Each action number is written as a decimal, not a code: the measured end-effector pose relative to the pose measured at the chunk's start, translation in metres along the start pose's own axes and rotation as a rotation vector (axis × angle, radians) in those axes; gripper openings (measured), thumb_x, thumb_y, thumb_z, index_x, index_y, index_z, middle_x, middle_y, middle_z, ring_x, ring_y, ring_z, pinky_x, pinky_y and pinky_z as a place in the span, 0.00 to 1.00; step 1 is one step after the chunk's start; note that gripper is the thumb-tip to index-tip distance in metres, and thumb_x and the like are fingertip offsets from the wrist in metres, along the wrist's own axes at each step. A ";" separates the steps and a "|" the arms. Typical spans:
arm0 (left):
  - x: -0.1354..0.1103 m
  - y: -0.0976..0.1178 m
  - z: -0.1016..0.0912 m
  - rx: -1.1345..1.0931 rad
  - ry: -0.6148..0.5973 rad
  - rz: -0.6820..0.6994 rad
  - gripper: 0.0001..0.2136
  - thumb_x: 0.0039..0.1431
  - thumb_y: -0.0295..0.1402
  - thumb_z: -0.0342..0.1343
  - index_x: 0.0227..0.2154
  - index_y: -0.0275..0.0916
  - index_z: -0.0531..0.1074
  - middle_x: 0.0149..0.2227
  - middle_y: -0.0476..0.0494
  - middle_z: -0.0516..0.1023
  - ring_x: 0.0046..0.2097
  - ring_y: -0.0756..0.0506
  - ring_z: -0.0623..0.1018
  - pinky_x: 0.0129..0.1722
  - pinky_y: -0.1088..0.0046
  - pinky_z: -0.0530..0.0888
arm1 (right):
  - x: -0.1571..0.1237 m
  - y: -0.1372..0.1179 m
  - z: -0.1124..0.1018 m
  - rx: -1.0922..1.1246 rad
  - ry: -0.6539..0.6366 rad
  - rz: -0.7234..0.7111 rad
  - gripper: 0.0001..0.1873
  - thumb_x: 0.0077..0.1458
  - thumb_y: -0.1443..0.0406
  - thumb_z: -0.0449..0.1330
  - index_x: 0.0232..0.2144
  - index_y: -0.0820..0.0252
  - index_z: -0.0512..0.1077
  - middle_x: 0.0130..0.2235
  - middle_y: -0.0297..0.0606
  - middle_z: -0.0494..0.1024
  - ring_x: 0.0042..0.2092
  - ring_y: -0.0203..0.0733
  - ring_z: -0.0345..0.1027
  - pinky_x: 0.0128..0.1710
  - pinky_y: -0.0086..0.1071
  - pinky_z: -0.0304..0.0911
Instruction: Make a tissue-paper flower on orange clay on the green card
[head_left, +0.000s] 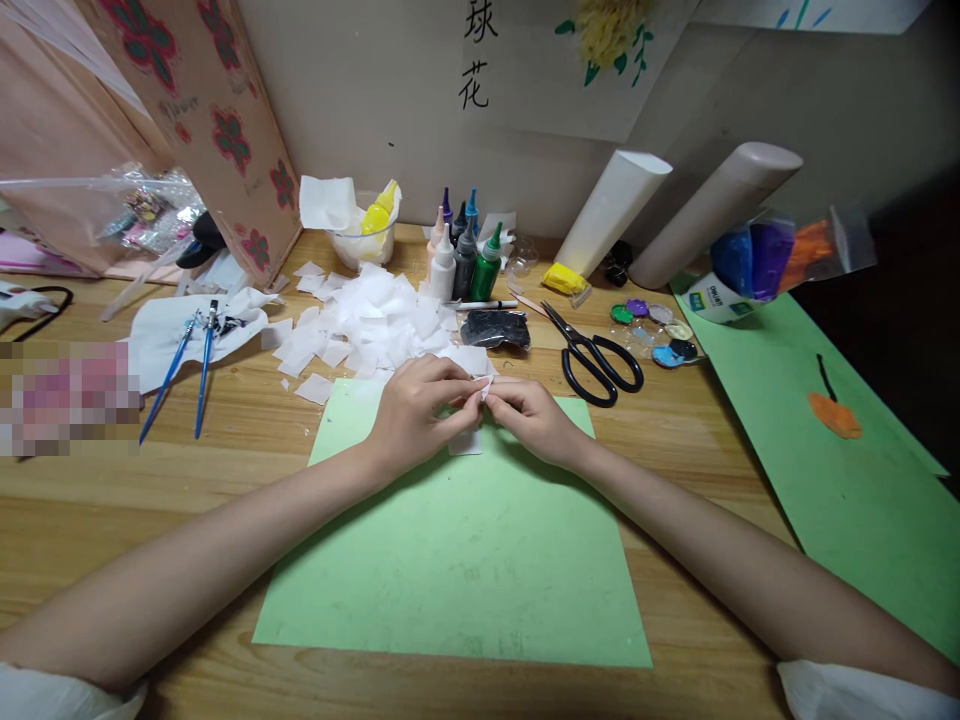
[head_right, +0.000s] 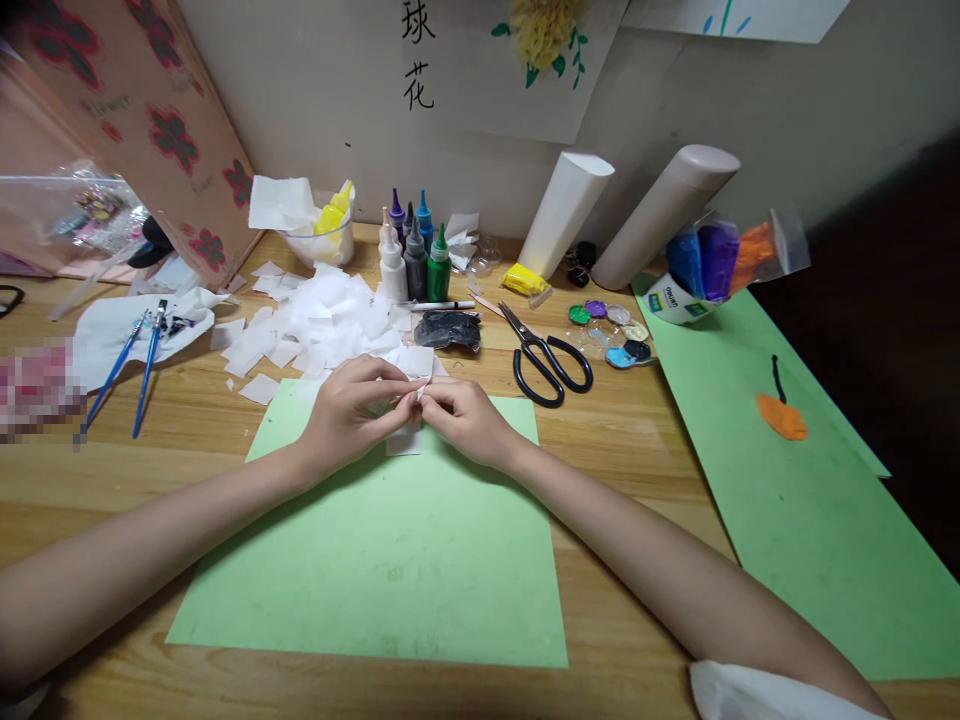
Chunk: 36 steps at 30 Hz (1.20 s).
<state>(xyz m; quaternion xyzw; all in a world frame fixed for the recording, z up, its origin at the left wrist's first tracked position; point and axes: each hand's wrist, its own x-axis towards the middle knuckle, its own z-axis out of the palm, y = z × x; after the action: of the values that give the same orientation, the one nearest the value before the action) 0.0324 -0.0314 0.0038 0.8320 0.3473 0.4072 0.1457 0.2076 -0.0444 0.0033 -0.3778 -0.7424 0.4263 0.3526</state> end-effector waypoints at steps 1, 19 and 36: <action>0.000 0.000 0.000 0.000 -0.005 0.004 0.07 0.56 0.31 0.55 0.36 0.41 0.77 0.32 0.46 0.77 0.35 0.48 0.73 0.35 0.70 0.68 | 0.000 0.000 0.000 -0.008 0.021 0.007 0.15 0.58 0.66 0.48 0.19 0.60 0.60 0.25 0.32 0.62 0.29 0.35 0.56 0.30 0.29 0.51; 0.001 0.005 -0.004 0.008 -0.041 -0.114 0.02 0.59 0.30 0.51 0.32 0.38 0.68 0.31 0.48 0.74 0.34 0.48 0.72 0.36 0.69 0.66 | 0.000 -0.001 -0.001 -0.004 0.062 0.060 0.16 0.56 0.65 0.49 0.20 0.62 0.70 0.23 0.33 0.69 0.27 0.35 0.59 0.30 0.29 0.53; 0.002 -0.011 0.001 0.032 0.271 -0.527 0.13 0.52 0.23 0.50 0.40 0.39 0.59 0.44 0.42 0.62 0.45 0.45 0.64 0.48 0.61 0.63 | 0.001 0.000 0.003 0.092 0.094 0.187 0.10 0.56 0.60 0.55 0.34 0.62 0.69 0.22 0.27 0.59 0.23 0.31 0.51 0.23 0.27 0.47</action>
<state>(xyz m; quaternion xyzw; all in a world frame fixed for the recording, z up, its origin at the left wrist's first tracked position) 0.0287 -0.0216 -0.0012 0.6534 0.5741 0.4573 0.1853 0.2047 -0.0443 0.0030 -0.4484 -0.6662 0.4727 0.3630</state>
